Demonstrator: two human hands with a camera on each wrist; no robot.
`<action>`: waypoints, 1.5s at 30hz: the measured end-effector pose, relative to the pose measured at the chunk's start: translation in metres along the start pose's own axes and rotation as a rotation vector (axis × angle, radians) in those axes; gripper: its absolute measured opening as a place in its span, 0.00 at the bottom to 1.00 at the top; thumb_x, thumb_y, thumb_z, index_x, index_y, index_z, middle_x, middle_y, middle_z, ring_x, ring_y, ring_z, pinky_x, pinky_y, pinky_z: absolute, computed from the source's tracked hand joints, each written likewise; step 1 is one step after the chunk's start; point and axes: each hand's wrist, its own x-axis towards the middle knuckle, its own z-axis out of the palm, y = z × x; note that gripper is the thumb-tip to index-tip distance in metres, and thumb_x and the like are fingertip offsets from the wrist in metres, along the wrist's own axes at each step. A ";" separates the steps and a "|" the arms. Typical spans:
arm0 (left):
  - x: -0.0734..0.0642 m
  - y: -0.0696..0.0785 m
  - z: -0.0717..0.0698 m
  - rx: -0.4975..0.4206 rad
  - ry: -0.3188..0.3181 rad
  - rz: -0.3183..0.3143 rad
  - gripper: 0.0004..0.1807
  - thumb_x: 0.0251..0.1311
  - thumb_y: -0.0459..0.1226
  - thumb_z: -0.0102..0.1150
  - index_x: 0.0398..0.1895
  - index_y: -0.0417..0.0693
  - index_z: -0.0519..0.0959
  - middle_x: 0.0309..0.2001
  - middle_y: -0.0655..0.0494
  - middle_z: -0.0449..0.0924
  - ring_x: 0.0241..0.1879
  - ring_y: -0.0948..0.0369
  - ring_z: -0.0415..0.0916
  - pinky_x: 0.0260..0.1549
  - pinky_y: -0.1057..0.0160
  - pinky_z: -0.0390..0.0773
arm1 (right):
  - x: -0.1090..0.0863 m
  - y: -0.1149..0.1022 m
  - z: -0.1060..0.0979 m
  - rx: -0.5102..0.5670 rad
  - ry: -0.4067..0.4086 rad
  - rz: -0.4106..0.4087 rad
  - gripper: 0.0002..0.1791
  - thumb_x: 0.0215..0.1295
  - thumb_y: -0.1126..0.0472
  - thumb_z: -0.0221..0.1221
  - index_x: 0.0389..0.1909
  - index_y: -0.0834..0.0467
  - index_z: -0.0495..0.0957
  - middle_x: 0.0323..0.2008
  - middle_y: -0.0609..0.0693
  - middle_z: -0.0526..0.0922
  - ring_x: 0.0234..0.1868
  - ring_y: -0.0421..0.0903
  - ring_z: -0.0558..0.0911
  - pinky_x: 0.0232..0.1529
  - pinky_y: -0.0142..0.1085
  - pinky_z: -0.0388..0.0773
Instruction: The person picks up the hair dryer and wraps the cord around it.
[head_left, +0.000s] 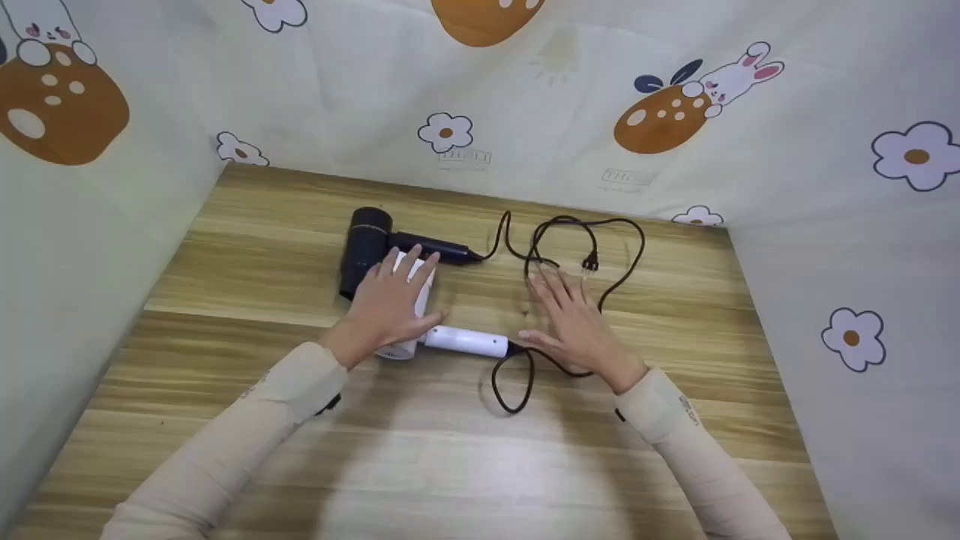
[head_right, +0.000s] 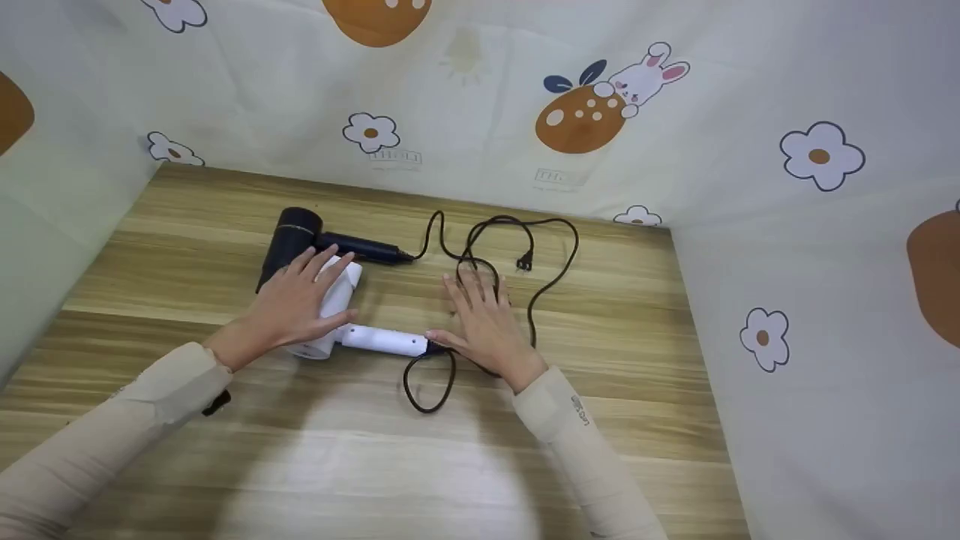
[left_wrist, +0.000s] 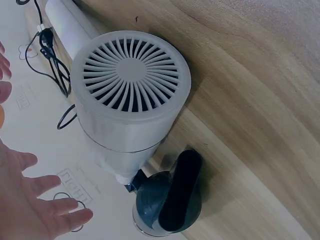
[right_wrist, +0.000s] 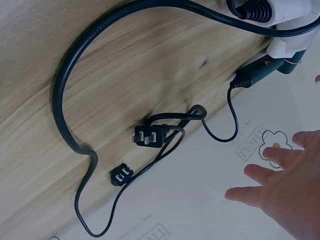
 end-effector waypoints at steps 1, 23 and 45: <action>0.000 -0.001 0.001 -0.017 0.003 -0.013 0.47 0.55 0.65 0.43 0.73 0.53 0.46 0.72 0.44 0.48 0.69 0.40 0.48 0.61 0.40 0.61 | 0.000 0.000 0.000 0.003 0.000 0.002 0.47 0.61 0.30 0.43 0.72 0.57 0.45 0.74 0.54 0.41 0.73 0.57 0.42 0.69 0.61 0.39; -0.003 -0.021 0.024 -0.362 -0.134 -0.342 0.57 0.54 0.63 0.50 0.71 0.32 0.39 0.49 0.27 0.73 0.44 0.38 0.76 0.43 0.44 0.76 | 0.002 -0.002 0.001 -0.019 -0.013 -0.013 0.47 0.62 0.32 0.44 0.72 0.57 0.45 0.73 0.56 0.45 0.72 0.59 0.47 0.69 0.60 0.40; 0.000 -0.013 0.022 -0.411 -0.086 -0.425 0.47 0.56 0.60 0.52 0.62 0.29 0.54 0.49 0.30 0.72 0.46 0.39 0.74 0.43 0.45 0.76 | -0.001 0.000 -0.001 0.024 0.012 0.009 0.44 0.62 0.36 0.49 0.72 0.56 0.50 0.73 0.56 0.47 0.72 0.59 0.49 0.67 0.62 0.43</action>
